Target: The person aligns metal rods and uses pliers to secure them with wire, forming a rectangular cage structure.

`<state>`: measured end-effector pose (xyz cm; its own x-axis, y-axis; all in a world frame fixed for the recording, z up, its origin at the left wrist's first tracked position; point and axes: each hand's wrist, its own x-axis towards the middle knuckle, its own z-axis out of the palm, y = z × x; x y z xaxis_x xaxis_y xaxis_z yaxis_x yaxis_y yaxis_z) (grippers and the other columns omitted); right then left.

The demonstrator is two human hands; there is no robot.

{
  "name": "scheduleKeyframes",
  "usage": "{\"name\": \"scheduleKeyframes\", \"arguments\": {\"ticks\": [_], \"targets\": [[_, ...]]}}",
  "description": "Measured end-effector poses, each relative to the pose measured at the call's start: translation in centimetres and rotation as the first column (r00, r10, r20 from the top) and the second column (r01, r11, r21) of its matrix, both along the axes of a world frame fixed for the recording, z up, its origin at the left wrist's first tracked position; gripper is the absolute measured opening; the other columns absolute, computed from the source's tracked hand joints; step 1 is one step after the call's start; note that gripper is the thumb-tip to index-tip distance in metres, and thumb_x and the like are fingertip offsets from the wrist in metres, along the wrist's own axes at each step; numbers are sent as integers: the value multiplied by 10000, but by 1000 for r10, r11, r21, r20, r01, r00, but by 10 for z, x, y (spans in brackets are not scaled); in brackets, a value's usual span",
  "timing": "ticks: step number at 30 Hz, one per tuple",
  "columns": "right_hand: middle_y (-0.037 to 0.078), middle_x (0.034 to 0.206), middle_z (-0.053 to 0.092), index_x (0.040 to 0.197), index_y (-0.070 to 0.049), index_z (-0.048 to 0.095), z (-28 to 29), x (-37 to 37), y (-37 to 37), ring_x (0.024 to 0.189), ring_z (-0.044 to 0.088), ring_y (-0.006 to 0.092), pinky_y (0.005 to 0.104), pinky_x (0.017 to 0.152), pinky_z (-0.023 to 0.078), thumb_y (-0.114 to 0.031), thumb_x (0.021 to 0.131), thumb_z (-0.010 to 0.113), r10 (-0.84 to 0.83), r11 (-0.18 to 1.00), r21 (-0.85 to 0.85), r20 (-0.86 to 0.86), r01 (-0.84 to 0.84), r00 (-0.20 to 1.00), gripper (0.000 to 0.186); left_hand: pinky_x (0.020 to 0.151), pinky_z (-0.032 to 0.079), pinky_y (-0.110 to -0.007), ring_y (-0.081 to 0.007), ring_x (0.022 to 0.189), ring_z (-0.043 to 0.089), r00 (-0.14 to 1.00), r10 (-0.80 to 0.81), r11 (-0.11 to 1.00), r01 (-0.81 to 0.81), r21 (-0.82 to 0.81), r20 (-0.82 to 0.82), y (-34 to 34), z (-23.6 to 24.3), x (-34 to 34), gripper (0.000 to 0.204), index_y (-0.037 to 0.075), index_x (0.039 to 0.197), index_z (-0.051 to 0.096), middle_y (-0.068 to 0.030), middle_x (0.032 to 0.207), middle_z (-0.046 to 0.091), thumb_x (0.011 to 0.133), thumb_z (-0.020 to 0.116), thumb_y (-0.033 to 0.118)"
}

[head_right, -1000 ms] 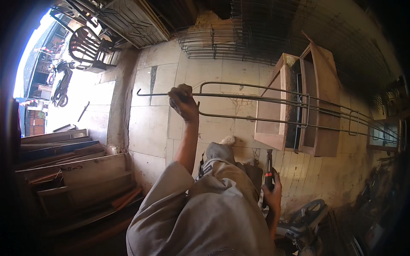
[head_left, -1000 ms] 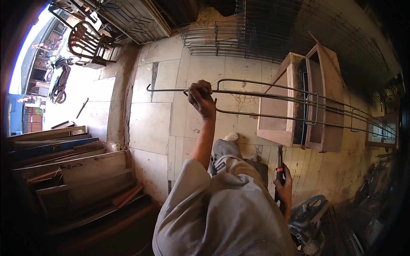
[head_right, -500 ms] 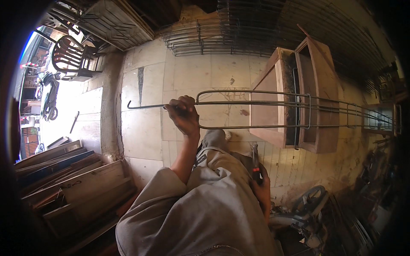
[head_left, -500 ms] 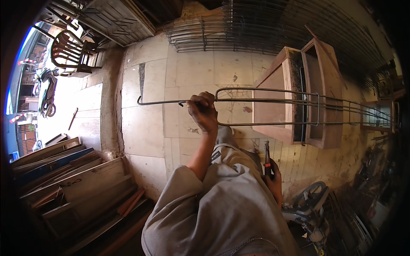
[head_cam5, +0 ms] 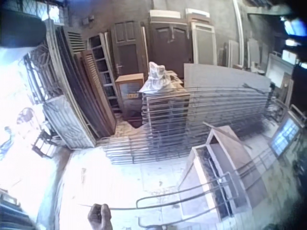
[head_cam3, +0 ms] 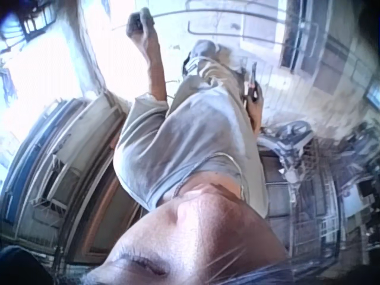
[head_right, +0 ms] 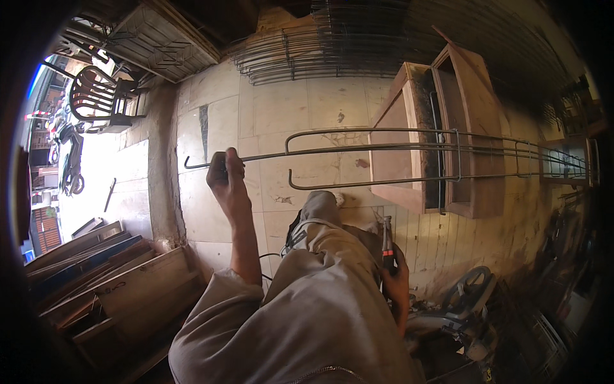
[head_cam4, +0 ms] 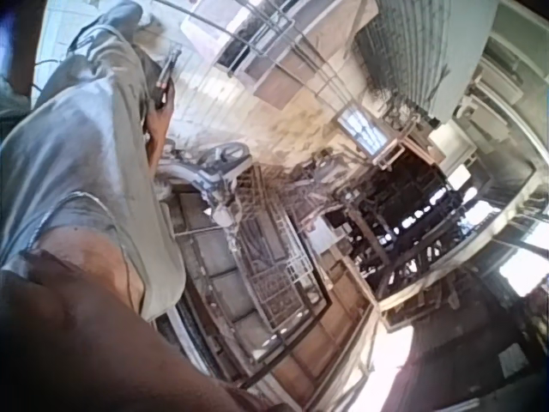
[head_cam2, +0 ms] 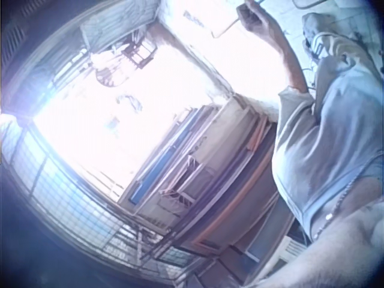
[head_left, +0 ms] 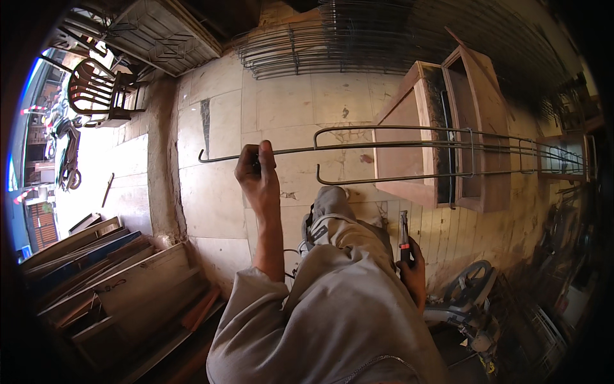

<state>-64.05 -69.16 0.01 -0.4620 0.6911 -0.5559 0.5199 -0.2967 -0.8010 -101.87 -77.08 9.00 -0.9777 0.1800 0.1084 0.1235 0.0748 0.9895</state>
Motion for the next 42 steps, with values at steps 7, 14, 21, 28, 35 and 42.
{"name": "scheduleKeyframes", "arguments": {"ticks": [7, 14, 21, 28, 35, 42], "targets": [[217, 1295, 515, 1371, -2, 389, -7, -3, 4, 1225, 483, 279, 366, 986, 418, -47, 706, 620, 49, 996, 78, 25, -51, 998, 706, 459, 330, -227, -26, 485, 411, 896, -402, 823, 444, -354, 188, 4, -41, 43, 467, 39, 1251, 470, -80, 782, 704, 870, 677, 214], [225, 1327, 488, 1390, 10, 361, -15, -11, -14, 1254, 461, 298, 364, 1031, 377, -63, 699, 647, -11, 999, 48, 39, 10, 999, 752, 435, 261, -180, -6, 476, 373, 781, -487, 821, 562, -99, 392, 9, -50, 30, 318, 27, 1066, 572, -76, 707, 677, 945, 555, 321], [187, 1301, 506, 1351, 17, 412, -16, -23, -27, 1240, 463, 274, 350, 1036, 363, -31, 698, 601, -90, 996, 6, -9, 90, 996, 681, 396, 227, -207, -26, 418, 251, 574, -497, 858, 438, 269, 650, -5, -48, 23, 383, -18, 998, 622, -143, 860, 702, 984, 444, 320], [186, 1281, 518, 1348, 13, 415, -15, -31, -24, 1218, 476, 266, 354, 1019, 378, -22, 703, 596, -14, 997, 77, 16, 13, 1000, 671, 455, 282, -204, -33, 473, 354, 585, -452, 854, 502, 138, 673, 0, -44, 18, 428, -35, 913, 646, -114, 788, 689, 971, 473, 353], [179, 1279, 519, 1362, 5, 397, -21, -27, -33, 1201, 490, 272, 354, 1014, 383, -6, 715, 612, -78, 996, 46, 36, 76, 996, 682, 443, 220, -227, -30, 470, 323, 687, -526, 791, 611, -7, 501, -3, -44, 19, 379, -4, 832, 668, 28, 588, 522, 946, 536, 333], [175, 1292, 514, 1359, -4, 404, -24, -22, -44, 1221, 480, 253, 341, 1022, 371, -4, 728, 589, -54, 995, 84, 38, 51, 998, 658, 398, 208, -207, -4, 435, 289, 657, -594, 755, 654, 41, 465, -4, -52, 12, 392, 2, 828, 657, -17, 629, 608, 957, 510, 342]]}}
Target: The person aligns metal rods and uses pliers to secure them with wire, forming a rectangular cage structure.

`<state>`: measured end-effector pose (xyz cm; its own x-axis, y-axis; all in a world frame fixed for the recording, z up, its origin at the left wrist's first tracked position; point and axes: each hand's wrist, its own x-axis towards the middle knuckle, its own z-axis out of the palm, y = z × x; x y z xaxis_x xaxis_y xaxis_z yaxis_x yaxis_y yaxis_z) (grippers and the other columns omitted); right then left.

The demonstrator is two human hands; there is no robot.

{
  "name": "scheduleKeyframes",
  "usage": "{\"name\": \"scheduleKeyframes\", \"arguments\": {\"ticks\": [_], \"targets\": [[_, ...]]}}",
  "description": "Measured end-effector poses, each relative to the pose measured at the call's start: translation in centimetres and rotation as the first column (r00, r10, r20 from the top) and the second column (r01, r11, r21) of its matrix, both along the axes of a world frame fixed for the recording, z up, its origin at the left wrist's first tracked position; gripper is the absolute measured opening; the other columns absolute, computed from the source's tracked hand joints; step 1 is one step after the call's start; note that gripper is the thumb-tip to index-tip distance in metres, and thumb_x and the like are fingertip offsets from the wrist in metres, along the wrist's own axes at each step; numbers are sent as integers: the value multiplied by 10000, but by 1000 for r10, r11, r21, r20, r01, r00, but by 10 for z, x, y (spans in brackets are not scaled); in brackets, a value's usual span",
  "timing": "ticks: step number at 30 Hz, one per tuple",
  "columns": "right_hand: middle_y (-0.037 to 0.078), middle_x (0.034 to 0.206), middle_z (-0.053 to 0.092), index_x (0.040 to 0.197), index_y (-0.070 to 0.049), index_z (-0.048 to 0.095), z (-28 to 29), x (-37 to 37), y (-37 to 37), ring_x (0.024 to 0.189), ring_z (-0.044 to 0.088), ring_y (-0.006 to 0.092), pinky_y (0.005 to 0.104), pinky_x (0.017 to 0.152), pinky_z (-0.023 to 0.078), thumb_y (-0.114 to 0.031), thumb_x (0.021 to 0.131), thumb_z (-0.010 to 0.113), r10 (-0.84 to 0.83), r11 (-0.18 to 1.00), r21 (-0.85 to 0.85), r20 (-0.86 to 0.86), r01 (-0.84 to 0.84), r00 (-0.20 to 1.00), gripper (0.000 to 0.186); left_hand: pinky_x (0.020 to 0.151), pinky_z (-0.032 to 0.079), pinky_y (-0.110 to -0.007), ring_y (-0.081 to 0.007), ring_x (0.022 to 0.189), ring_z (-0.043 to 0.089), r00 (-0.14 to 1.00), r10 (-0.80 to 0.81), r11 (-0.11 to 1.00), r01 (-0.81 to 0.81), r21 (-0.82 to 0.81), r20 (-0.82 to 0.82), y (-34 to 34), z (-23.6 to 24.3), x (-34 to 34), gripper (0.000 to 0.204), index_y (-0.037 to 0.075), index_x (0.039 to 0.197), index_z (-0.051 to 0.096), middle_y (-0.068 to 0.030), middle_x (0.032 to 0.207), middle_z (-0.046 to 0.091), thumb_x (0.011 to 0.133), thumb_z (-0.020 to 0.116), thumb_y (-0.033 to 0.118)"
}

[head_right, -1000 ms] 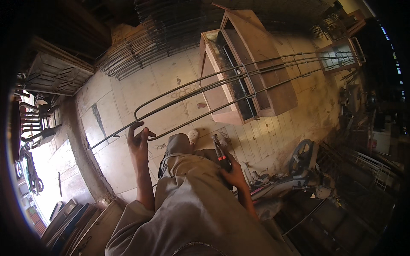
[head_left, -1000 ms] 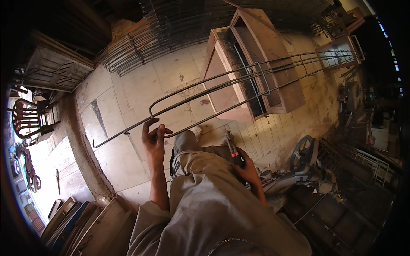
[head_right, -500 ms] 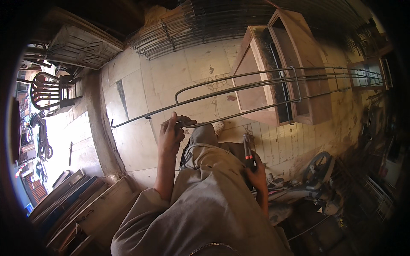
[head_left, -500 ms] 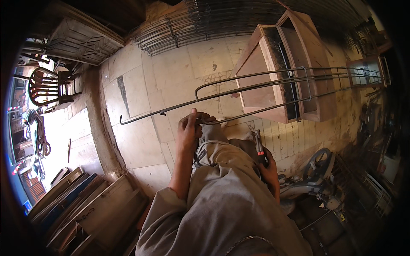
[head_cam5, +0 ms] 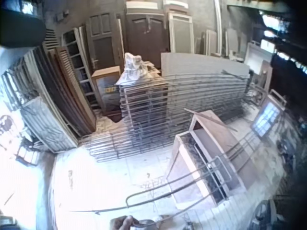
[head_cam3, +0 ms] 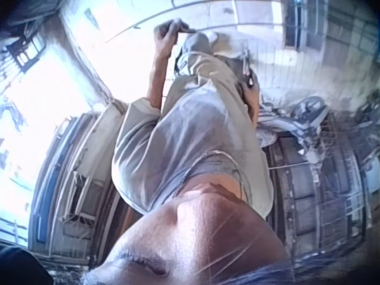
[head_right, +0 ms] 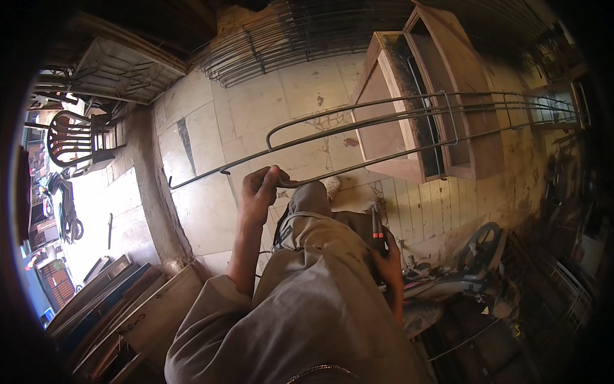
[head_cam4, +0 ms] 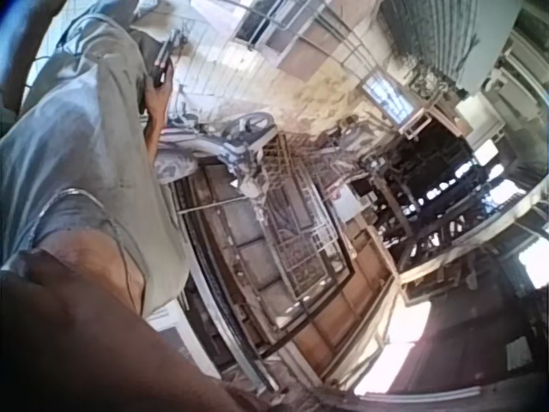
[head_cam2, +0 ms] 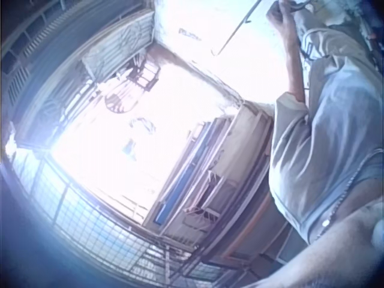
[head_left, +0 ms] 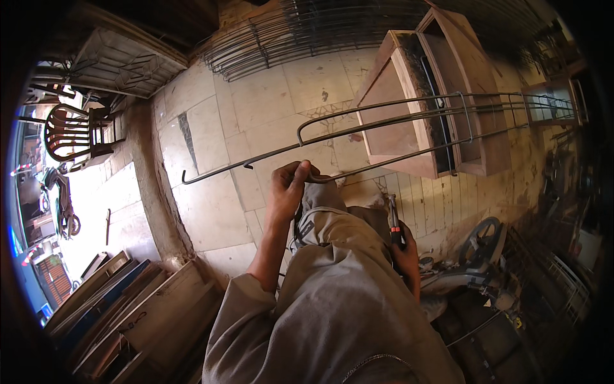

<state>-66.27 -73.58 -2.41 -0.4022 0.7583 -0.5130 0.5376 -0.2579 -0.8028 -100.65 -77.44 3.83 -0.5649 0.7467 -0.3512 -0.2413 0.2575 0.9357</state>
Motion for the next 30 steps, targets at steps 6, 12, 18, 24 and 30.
{"name": "scheduleKeyframes", "arguments": {"ticks": [6, 12, 18, 24, 30], "targets": [[172, 1281, 525, 1347, -1, 418, -2, 4, -6, 1209, 488, 254, 338, 1022, 370, 9, 724, 572, 0, 1000, -9, 17, 0, 1000, 642, 379, 190, -202, 1, 422, 255, 1000, 27, 999, -26, -42, 16, 3, 10, -3, 442, -29, 898, 636, -122, 782, 701, 972, 461, 369], [171, 1252, 542, 1346, -15, 424, -14, 15, -1, 1180, 509, 255, 343, 1007, 390, 7, 719, 587, -13, 1000, -2, 0, 13, 1000, 648, 877, 482, -314, -203, 936, 651, 992, -93, 993, 87, 77, 80, 0, 5, -1, 289, -60, 1054, 561, -168, 929, 696, 879, 650, 152], [151, 1217, 552, 1354, -33, 421, 1, 5, 10, 1101, 544, 225, 329, 932, 442, 6, 706, 578, -10, 1000, 11, 25, 9, 1000, 668, 885, 478, -335, -205, 926, 658, 997, -70, 995, 67, 74, 42, -4, 5, 0, 289, -34, 1059, 576, -171, 917, 696, 878, 655, 177], [164, 1236, 541, 1359, -35, 416, -7, 2, 9, 1136, 532, 245, 344, 961, 426, 9, 710, 578, -62, 996, -62, -7, 61, 998, 670, 882, 474, -334, -201, 924, 652, 994, -46, 995, 38, 87, 98, -5, 0, 0, 307, -26, 1028, 586, -171, 926, 693, 868, 675, 221], [175, 1257, 533, 1364, -14, 401, -24, 10, 0, 1199, 491, 253, 351, 996, 394, 8, 725, 574, -59, 997, -48, -13, 58, 998, 662, 849, 470, -276, -154, 914, 633, 993, -85, 992, 78, 99, 75, 3, 3, 3, 271, -18, 1042, 574, -128, 922, 694, 887, 652, 190]]}}
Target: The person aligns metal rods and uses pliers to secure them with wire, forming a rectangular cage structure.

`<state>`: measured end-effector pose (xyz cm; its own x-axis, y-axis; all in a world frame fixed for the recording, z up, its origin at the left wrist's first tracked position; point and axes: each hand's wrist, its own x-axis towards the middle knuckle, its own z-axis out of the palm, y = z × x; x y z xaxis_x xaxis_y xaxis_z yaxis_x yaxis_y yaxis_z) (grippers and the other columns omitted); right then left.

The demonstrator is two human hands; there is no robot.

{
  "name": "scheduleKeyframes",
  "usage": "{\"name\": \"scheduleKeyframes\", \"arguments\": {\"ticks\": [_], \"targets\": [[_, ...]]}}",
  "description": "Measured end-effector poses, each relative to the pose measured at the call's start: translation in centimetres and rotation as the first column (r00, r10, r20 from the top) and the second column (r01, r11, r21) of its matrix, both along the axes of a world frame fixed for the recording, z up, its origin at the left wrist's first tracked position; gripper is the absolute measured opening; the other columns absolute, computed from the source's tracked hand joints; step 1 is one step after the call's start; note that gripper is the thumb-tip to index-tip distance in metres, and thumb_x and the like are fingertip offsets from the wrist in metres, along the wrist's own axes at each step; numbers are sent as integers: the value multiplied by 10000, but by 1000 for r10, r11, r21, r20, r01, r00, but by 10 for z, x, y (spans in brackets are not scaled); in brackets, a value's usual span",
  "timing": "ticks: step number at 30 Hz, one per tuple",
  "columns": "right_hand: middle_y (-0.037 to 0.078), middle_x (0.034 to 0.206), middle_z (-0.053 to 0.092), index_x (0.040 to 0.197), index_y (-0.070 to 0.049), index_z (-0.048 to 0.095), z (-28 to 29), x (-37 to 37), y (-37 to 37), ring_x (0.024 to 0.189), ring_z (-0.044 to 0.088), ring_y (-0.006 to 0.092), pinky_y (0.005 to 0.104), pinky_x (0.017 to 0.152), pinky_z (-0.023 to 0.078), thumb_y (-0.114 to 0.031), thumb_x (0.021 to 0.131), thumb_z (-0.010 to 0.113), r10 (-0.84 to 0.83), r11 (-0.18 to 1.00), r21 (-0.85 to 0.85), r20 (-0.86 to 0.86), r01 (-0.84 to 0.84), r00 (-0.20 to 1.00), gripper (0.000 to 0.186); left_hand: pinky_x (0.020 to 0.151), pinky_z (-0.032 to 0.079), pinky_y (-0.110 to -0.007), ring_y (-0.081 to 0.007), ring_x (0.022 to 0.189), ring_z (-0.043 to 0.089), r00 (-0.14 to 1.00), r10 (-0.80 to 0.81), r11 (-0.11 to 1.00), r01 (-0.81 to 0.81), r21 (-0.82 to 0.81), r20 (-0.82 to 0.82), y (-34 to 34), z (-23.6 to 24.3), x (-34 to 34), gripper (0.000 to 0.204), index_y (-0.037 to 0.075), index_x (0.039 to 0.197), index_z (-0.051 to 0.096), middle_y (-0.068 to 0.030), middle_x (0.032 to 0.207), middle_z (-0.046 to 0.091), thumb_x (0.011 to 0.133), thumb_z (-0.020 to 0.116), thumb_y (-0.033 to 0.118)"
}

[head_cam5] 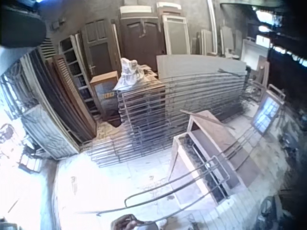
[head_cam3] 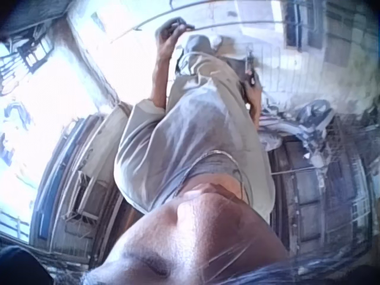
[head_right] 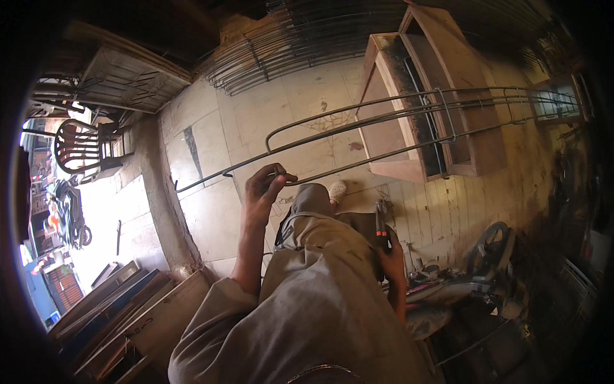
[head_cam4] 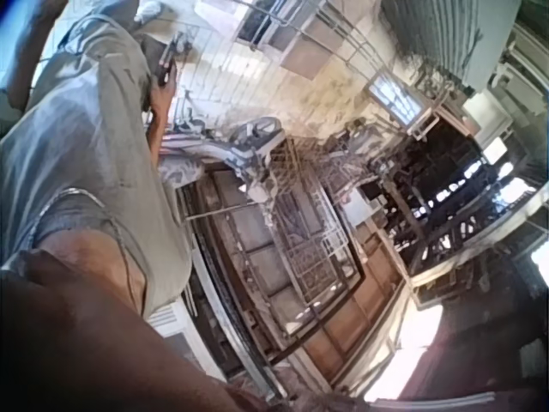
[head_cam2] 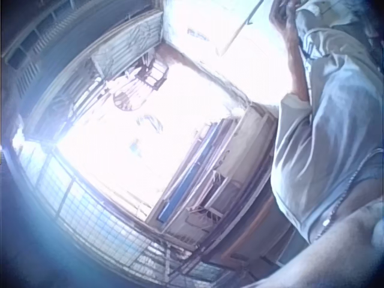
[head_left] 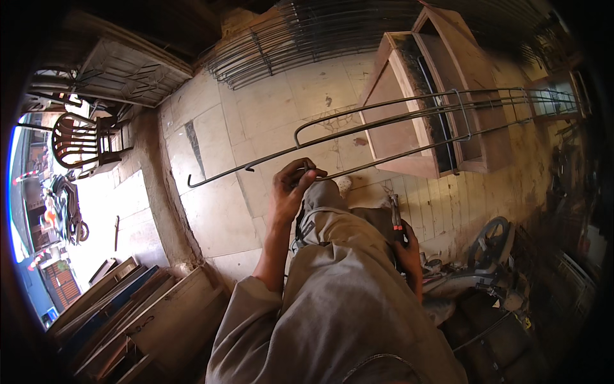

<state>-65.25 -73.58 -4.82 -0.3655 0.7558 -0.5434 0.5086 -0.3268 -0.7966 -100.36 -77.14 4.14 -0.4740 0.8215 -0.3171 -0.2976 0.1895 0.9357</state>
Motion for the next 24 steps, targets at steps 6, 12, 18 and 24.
{"name": "scheduleKeyframes", "arguments": {"ticks": [6, 12, 18, 24], "targets": [[204, 1253, 547, 1366, 11, 388, -14, 15, -6, 1159, 531, 272, 350, 968, 423, -84, 748, 637, -19, 1000, 22, 36, 18, 999, 672, 676, 444, -205, -77, 723, 596, 975, 24, 997, -41, -73, -219, -2, -1, 0, 243, -11, 992, 607, -108, 867, 704, 919, 596, 221], [192, 1213, 562, 1354, 13, 396, -10, 36, 4, 1127, 545, 267, 352, 936, 454, -76, 754, 621, -93, 995, 43, 17, 92, 996, 647, 436, 205, -198, 8, 465, 263, 954, 133, 966, -186, -181, -268, 3, 15, 15, 394, -14, 969, 650, -75, 778, 705, 969, 483, 343], [148, 1183, 545, 1338, -24, 404, 3, 66, 29, 1045, 553, 210, 333, 900, 456, 6, 738, 580, -73, 992, -108, -39, 69, 997, 626, 430, 207, -207, 4, 464, 242, 927, 251, 933, -309, -185, -280, -1, 21, 29, 431, -22, 1009, 655, -16, 749, 683, 973, 481, 370], [194, 1202, 556, 1316, -3, 431, 6, 103, 61, 1130, 541, 246, 348, 900, 457, -103, 783, 597, 147, 984, -101, -26, -149, 989, 568, 497, 289, -226, -56, 546, 372, 772, 386, 816, -541, -204, -505, -24, 5, 69, 365, 2, 905, 626, -29, 760, 614, 917, 586, 365]]}}
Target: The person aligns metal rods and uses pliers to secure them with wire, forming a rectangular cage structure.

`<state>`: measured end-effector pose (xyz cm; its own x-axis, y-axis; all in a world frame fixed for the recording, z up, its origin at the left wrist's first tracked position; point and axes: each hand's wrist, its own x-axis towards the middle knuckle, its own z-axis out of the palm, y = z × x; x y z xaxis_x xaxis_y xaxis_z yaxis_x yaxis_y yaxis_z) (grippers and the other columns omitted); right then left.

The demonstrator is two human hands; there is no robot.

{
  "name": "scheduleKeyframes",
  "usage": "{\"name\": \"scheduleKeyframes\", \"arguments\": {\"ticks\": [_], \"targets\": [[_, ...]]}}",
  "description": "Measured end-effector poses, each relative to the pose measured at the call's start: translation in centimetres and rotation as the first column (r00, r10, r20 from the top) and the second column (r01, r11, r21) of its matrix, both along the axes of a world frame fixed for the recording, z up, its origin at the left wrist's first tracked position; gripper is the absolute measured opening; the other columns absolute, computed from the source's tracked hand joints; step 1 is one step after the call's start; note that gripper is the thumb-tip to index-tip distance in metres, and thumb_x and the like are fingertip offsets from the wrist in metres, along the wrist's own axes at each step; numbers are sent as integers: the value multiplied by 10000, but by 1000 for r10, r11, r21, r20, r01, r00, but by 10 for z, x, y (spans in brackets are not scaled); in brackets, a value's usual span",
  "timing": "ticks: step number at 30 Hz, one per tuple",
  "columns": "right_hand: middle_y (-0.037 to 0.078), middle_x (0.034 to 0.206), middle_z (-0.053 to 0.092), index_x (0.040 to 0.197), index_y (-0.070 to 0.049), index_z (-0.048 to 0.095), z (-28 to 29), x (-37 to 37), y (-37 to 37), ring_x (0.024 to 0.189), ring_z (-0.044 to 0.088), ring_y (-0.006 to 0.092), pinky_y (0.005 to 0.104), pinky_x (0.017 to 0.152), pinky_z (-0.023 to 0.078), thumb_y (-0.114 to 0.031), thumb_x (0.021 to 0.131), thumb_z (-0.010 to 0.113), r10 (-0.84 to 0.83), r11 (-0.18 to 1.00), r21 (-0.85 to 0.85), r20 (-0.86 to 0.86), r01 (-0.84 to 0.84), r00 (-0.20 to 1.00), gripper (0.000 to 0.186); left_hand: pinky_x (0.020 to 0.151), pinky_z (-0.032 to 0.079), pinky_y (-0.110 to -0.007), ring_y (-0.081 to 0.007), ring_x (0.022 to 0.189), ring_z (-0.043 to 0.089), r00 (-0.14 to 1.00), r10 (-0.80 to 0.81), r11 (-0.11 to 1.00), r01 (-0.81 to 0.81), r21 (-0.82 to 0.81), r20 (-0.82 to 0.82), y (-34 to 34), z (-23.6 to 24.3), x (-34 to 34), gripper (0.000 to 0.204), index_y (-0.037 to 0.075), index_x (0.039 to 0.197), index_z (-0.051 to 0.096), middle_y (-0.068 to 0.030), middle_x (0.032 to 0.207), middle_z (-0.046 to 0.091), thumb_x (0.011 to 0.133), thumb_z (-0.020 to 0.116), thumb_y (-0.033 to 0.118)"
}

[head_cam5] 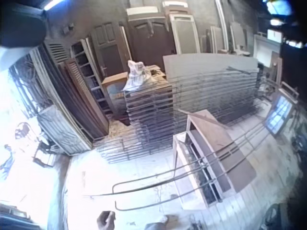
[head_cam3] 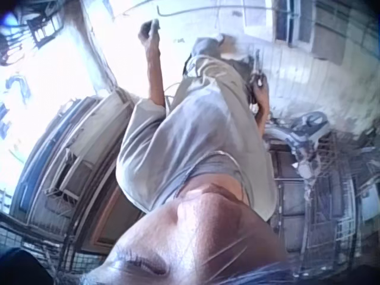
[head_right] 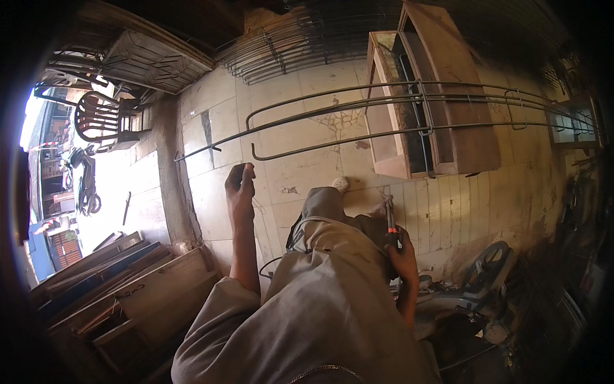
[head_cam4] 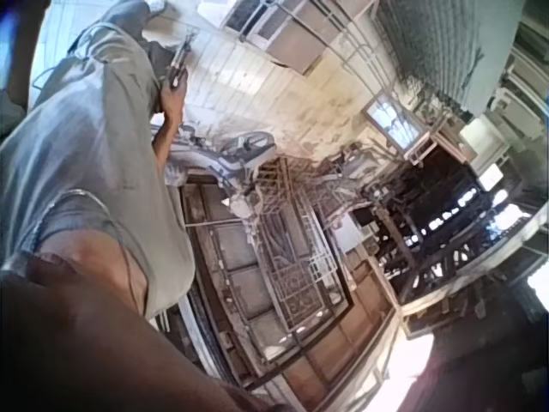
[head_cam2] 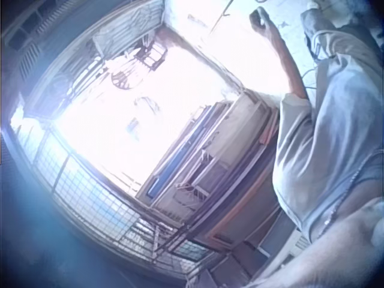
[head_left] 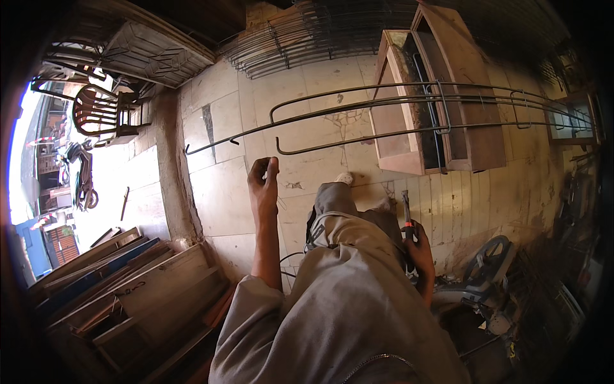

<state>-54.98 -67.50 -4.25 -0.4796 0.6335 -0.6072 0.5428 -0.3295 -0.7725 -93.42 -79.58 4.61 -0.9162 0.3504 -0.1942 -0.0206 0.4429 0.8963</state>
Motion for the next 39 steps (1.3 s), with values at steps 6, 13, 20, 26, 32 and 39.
{"name": "scheduleKeyframes", "arguments": {"ticks": [6, 13, 20, 26, 32, 39], "targets": [[133, 955, 631, 1158, -1, 554, -33, 76, 27, 851, 597, 188, 315, 744, 488, -200, 801, 635, 233, 973, -72, 299, -221, 925, 416, 520, 317, -243, -60, 591, 373, 980, -196, 980, 195, 44, 22, 8, -22, 104, 262, 29, 836, 552, 26, 651, 460, 906, 621, 272], [151, 937, 658, 1142, -38, 549, -47, 141, 60, 881, 647, 264, 358, 770, 501, -213, 740, 696, -217, 967, 191, 276, 168, 936, 463, 648, 439, -376, -338, 683, 555, 651, -758, 652, 758, 16, 38, 84, -12, 211, 256, -9, 904, 557, -185, 760, 584, 972, 459, 217], [153, 851, 621, 1252, -16, 482, 6, 150, 153, 728, 618, 298, 384, 649, 486, -127, 696, 712, -398, 807, 517, 121, 284, 910, 611, 661, 449, -404, -374, 719, 583, 287, -954, 293, 954, 60, 88, 184, 28, 262, 234, -22, 937, 564, -207, 773, 602, 956, 479, 196], [203, 1095, 525, 1281, -20, 475, 2, 162, 300, 952, 581, 328, 392, 796, 484, -115, 698, 704, -175, 651, 748, -18, 129, 984, 634, 710, 414, -367, -266, 732, 512, 202, -958, 247, 941, 229, 205, 264, 43, 297, 314, 1, 944, 521, -123, 751, 524, 986, 413, 293], [217, 1242, 462, 1318, -84, 480, -23, 148, 413, 1134, 511, 376, 410, 963, 433, -135, 725, 709, 30, 739, 673, -8, -17, 1000, 638, 727, 425, -314, -191, 788, 550, 175, -959, 237, 927, 291, 222, 345, 58, 346, 209, 29, 935, 558, -92, 810, 573, 964, 481, 220], [161, 1259, 500, 1318, -91, 482, -26, 125, 447, 1201, 444, 360, 405, 980, 414, -151, 791, 668, 321, 673, 695, 31, -252, 946, 561, 773, 486, -295, -177, 810, 647, 283, -917, 381, 831, 405, 281, 434, 66, 383, 103, -16, 953, 602, -95, 838, 666, 907, 563, 68]]}}
